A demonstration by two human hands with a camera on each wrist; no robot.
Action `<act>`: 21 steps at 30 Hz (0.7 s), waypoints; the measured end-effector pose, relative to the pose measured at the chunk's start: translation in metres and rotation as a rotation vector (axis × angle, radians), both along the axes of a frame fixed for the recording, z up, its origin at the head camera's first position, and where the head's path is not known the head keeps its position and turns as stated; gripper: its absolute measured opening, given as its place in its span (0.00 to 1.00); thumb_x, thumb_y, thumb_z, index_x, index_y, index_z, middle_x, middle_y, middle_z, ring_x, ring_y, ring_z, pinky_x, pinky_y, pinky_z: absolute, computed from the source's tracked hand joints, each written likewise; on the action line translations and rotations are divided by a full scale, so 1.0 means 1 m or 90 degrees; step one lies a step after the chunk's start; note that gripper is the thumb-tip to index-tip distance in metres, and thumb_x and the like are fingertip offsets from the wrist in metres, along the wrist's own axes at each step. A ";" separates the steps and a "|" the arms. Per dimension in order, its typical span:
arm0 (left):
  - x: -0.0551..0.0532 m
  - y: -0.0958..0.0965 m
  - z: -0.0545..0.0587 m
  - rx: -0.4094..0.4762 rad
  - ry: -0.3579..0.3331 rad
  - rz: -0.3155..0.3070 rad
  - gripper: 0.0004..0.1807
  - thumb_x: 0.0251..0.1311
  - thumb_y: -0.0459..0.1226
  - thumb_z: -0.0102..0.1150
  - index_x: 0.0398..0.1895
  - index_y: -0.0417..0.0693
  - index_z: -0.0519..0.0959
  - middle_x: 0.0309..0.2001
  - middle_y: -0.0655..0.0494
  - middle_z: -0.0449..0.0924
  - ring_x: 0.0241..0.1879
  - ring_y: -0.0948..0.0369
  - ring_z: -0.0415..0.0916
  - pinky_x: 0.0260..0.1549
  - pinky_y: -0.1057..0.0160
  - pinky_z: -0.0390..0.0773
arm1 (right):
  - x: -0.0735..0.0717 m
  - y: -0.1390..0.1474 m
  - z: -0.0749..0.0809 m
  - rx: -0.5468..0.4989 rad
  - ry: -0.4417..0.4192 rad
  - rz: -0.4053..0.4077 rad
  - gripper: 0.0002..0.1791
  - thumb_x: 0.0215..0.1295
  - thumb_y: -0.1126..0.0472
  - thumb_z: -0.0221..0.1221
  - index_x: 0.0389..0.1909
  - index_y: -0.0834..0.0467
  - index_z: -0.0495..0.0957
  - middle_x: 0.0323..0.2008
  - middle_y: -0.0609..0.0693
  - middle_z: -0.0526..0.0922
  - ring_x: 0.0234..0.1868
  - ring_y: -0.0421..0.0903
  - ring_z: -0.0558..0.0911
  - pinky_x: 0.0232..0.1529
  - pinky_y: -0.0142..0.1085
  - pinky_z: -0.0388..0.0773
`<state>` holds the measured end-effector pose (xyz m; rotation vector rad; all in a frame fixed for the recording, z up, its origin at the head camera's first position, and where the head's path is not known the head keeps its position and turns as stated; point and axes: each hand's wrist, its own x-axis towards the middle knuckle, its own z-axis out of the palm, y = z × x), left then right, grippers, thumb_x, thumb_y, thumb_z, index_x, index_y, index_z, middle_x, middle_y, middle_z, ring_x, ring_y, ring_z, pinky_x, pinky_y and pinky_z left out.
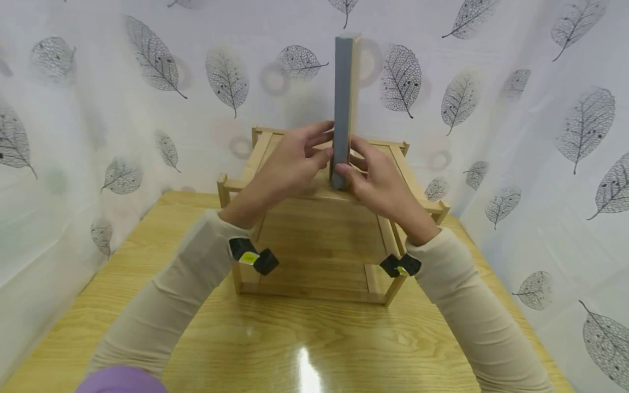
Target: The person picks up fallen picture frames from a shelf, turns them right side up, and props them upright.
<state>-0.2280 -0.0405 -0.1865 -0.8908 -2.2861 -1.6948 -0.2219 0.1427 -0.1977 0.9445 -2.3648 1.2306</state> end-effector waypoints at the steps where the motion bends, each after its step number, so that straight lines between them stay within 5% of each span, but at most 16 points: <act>1: 0.000 0.000 0.000 -0.004 0.001 0.001 0.30 0.72 0.26 0.52 0.75 0.35 0.61 0.70 0.41 0.70 0.60 0.49 0.79 0.57 0.64 0.78 | 0.000 0.000 0.000 0.001 -0.004 -0.001 0.27 0.70 0.74 0.58 0.69 0.72 0.66 0.67 0.65 0.72 0.65 0.60 0.76 0.61 0.41 0.77; 15: -0.001 0.002 0.000 -0.074 0.059 -0.016 0.32 0.65 0.26 0.56 0.73 0.37 0.65 0.71 0.45 0.69 0.66 0.53 0.73 0.57 0.66 0.78 | -0.002 0.006 0.005 -0.007 -0.052 0.062 0.27 0.71 0.75 0.55 0.70 0.69 0.66 0.66 0.64 0.74 0.63 0.60 0.77 0.61 0.46 0.78; 21: 0.001 0.002 0.000 -0.098 0.058 0.011 0.35 0.62 0.29 0.60 0.74 0.39 0.64 0.72 0.44 0.68 0.62 0.49 0.76 0.56 0.62 0.80 | -0.004 0.008 0.005 -0.008 -0.064 0.073 0.27 0.71 0.75 0.54 0.70 0.68 0.66 0.66 0.63 0.74 0.64 0.60 0.77 0.61 0.46 0.78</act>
